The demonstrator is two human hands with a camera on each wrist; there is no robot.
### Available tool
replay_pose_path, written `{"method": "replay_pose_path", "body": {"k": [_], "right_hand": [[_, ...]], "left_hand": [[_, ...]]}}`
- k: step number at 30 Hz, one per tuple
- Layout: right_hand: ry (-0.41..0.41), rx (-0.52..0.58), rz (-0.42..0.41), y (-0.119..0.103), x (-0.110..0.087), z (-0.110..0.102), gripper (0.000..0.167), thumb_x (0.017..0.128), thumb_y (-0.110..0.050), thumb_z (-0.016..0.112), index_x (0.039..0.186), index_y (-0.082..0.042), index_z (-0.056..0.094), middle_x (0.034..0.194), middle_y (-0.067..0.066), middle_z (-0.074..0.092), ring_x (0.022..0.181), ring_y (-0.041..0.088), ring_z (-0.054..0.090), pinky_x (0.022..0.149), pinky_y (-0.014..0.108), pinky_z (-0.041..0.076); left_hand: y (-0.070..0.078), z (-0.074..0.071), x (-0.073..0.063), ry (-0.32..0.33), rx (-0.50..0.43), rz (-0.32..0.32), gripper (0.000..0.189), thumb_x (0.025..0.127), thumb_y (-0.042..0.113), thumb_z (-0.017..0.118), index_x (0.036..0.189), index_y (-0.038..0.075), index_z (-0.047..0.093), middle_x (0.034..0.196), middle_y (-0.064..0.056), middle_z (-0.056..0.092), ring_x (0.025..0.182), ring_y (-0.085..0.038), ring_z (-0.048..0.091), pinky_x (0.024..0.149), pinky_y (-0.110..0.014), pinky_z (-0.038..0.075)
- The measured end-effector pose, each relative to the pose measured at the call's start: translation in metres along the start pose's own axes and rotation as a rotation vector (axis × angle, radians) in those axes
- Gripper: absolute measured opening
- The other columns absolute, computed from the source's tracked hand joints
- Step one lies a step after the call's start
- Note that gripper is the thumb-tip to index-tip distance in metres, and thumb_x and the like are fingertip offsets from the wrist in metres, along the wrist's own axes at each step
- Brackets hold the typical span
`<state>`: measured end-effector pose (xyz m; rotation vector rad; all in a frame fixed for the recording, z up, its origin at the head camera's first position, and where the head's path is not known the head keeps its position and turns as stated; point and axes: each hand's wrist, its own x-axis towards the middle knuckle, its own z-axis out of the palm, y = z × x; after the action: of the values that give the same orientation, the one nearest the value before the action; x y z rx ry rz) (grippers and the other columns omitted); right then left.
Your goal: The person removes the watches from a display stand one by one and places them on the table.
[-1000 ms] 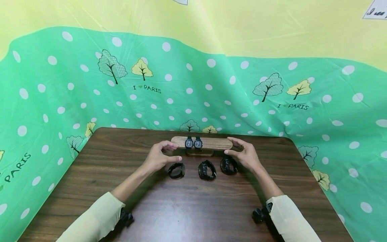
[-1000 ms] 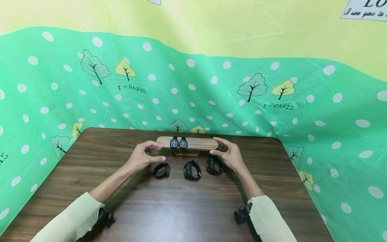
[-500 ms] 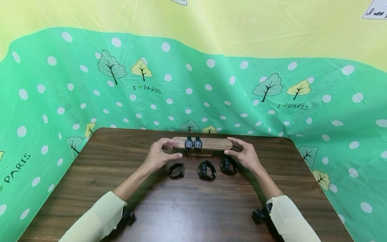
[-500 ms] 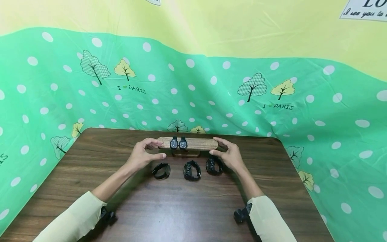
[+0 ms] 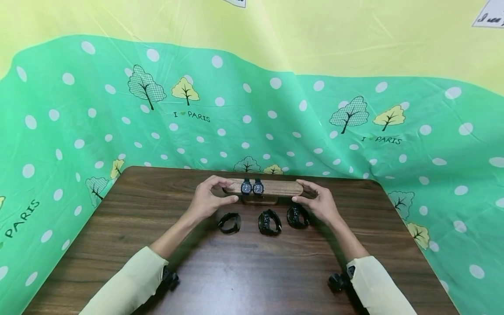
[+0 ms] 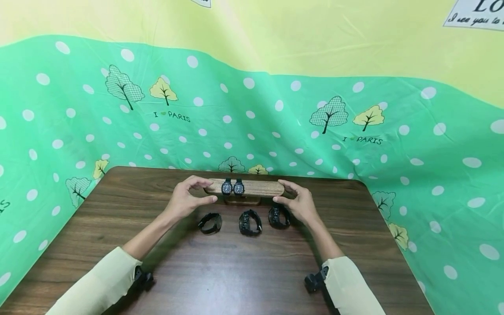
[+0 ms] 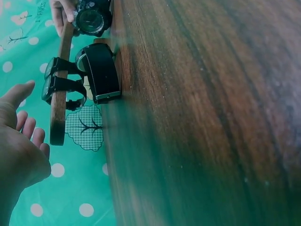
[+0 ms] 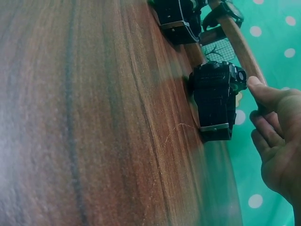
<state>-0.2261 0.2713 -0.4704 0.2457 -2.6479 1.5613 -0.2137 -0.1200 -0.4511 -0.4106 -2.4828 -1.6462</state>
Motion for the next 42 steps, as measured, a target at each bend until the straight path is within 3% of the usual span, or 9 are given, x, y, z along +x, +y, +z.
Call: {"method": "replay_pose_path", "body": {"k": [9,15,24,42], "right_hand": [[0.002,0.028,0.008,-0.001,0.000,-0.001,0.066,0.097,-0.018,0.092,0.158,-0.010,0.066,0.152,0.017,0.074,0.142,0.040,0.069,0.091,0.009,0.058],[-0.005,0.041,0.009,-0.001,-0.001,-0.001,0.068,0.098,-0.018,0.091,0.159,-0.009,0.064,0.153,0.017,0.073,0.142,0.040,0.069,0.090,0.010,0.058],[0.002,0.041,0.003,-0.002,0.000,-0.001,0.067,0.097,-0.017,0.091,0.158,-0.009,0.065,0.152,0.018,0.073,0.142,0.041,0.070,0.089,0.010,0.059],[0.001,0.035,0.024,0.000,0.001,-0.001,0.067,0.096,-0.017,0.093,0.157,-0.009,0.067,0.153,0.018,0.073,0.143,0.041,0.069,0.091,0.008,0.057]], "left_hand": [[-0.004,0.005,0.006,-0.013,0.029,0.019,0.053,0.083,0.023,0.102,0.130,0.014,0.081,0.135,-0.007,0.078,0.137,-0.032,0.065,0.126,-0.064,0.046],[-0.008,0.010,0.010,-0.013,0.067,0.071,0.054,0.084,0.022,0.102,0.131,0.012,0.080,0.138,-0.009,0.077,0.138,-0.033,0.066,0.126,-0.061,0.048],[-0.007,0.017,0.014,-0.022,0.084,0.076,0.057,0.082,0.022,0.103,0.133,0.011,0.080,0.162,-0.016,0.066,0.157,-0.040,0.057,0.134,-0.063,0.041],[-0.013,0.025,0.018,-0.030,0.118,0.119,0.054,0.083,0.024,0.103,0.131,0.014,0.081,0.153,-0.012,0.073,0.152,-0.035,0.063,0.129,-0.058,0.049]]}}
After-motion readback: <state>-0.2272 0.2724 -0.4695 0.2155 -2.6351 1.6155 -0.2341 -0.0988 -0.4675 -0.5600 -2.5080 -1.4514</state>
